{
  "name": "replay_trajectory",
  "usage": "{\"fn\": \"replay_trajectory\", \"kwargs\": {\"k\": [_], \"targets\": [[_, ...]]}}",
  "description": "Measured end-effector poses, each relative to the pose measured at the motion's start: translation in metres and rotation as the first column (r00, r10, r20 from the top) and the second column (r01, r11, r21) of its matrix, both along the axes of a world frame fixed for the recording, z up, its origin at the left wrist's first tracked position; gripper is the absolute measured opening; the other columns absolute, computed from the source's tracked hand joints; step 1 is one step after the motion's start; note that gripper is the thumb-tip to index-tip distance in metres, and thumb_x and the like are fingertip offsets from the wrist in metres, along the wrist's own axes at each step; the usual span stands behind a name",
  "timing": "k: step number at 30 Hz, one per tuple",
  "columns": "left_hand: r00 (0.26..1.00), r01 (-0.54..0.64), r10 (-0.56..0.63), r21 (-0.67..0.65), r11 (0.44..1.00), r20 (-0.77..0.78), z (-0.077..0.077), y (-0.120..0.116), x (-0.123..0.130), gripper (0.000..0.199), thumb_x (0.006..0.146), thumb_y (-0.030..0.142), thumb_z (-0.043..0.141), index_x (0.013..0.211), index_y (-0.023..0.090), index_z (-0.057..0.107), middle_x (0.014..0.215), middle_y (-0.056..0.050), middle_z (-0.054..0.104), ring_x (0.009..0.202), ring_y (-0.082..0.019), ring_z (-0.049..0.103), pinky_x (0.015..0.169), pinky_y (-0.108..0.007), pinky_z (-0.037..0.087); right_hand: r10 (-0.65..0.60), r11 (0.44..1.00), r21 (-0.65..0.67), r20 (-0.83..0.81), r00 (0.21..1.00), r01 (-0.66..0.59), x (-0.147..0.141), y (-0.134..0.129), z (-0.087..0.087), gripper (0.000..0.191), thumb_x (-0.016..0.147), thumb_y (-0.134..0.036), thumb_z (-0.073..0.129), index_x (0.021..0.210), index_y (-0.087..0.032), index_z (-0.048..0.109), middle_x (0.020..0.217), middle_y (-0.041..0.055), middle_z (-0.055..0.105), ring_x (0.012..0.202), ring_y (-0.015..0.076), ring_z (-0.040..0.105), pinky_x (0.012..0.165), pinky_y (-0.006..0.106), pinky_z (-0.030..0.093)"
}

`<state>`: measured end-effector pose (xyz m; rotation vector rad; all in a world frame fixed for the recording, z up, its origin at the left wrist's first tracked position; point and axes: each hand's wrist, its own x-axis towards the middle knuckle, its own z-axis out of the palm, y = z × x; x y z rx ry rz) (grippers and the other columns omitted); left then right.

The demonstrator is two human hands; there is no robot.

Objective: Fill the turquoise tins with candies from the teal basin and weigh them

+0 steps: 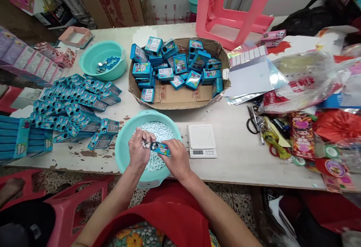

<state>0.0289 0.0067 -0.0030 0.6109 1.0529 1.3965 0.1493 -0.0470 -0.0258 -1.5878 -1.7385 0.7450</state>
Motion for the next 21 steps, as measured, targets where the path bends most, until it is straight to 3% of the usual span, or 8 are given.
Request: {"fn": "replay_trajectory", "kwargs": {"k": [11,13,14,15,16,18,19,21], "targets": [[0.998,-0.011,0.015,-0.069,0.998,0.061,0.006,0.014,0.002,0.041,0.086,0.048,0.049,0.06,0.018,0.041,0.053,0.005,0.032,0.041,-0.005,0.031,0.039,-0.018,0.024,-0.034,0.999,-0.018,-0.073,0.997,0.033,0.003,0.009,-0.003,0.032,0.072,-0.026,0.072,0.102,-0.023,0.06,0.092,0.0047,0.064,0.088,0.0237,0.058,0.076,0.037,0.048],[1.0,0.003,-0.004,-0.086,0.996,-0.013,-0.002,0.014,-0.007,0.042,0.086,0.051,0.047,0.06,0.018,0.04,0.053,0.005,0.032,0.04,-0.006,0.029,0.038,-0.018,0.024,-0.049,0.998,-0.03,-0.134,0.99,0.046,0.008,0.01,-0.002,0.033,0.072,-0.027,0.073,0.102,-0.023,0.061,0.092,0.0044,0.063,0.087,0.0231,0.059,0.077,0.036,0.048],[0.991,0.044,-0.056,-0.094,0.995,-0.121,-0.009,0.014,-0.015,0.042,0.086,0.051,0.046,0.06,0.018,0.042,0.053,0.004,0.035,0.041,-0.007,0.032,0.039,-0.019,0.027,-0.062,0.998,-0.04,-0.173,0.983,0.056,0.013,0.009,0.0,0.032,0.072,-0.027,0.073,0.102,-0.024,0.061,0.093,0.0042,0.063,0.088,0.0226,0.059,0.077,0.036,0.049],[0.95,0.116,-0.143,-0.11,0.987,-0.277,-0.016,0.012,-0.024,0.04,0.085,0.051,0.048,0.061,0.019,0.046,0.055,0.002,0.042,0.045,-0.008,0.038,0.042,-0.02,0.032,-0.079,0.996,-0.051,-0.214,0.974,0.07,0.019,0.007,0.002,0.032,0.072,-0.028,0.073,0.102,-0.024,0.061,0.094,0.004,0.063,0.088,0.0222,0.06,0.077,0.035,0.049],[0.854,0.199,-0.24,-0.136,0.97,-0.461,-0.023,0.012,-0.034,0.036,0.082,0.049,0.052,0.063,0.019,0.051,0.061,0.0,0.05,0.053,-0.011,0.046,0.048,-0.022,0.038,-0.104,0.994,-0.062,-0.251,0.962,0.091,0.027,0.005,0.005,0.032,0.073,-0.029,0.072,0.102,-0.024,0.061,0.095,0.004,0.063,0.089,0.0218,0.06,0.078,0.035,0.049],[0.532,0.352,-0.374,-0.204,0.914,-0.759,-0.033,0.014,-0.054,0.023,0.078,0.043,0.059,0.073,0.021,0.062,0.08,-0.005,0.062,0.077,-0.019,0.057,0.067,-0.03,0.046,-0.184,0.983,-0.075,-0.296,0.937,0.169,0.048,-0.002,0.009,0.031,0.074,-0.032,0.071,0.103,-0.025,0.06,0.098,0.004,0.063,0.091,0.0213,0.06,0.079,0.033,0.05],[0.385,0.4,-0.377,-0.216,0.891,-0.843,-0.034,0.019,-0.061,0.019,0.077,0.041,0.059,0.08,0.022,0.065,0.089,-0.006,0.064,0.088,-0.023,0.058,0.076,-0.034,0.046,-0.24,0.971,-0.075,-0.298,0.924,0.228,0.06,-0.006,0.009,0.031,0.075,-0.034,0.07,0.103,-0.025,0.06,0.099,0.004,0.063,0.091,0.0211,0.061,0.079,0.033,0.05],[0.216,0.431,-0.266,-0.153,0.89,-0.94,-0.03,0.041,-0.066,0.021,0.082,0.039,0.054,0.091,0.023,0.065,0.097,-0.007,0.065,0.096,-0.024,0.057,0.086,-0.036,0.043,-0.368,0.929,-0.069,-0.26,0.892,0.363,0.086,-0.011,0.005,0.032,0.074,-0.038,0.07,0.102,-0.025,0.061,0.099,0.0041,0.063,0.09,0.0213,0.061,0.077,0.033,0.05]]}}
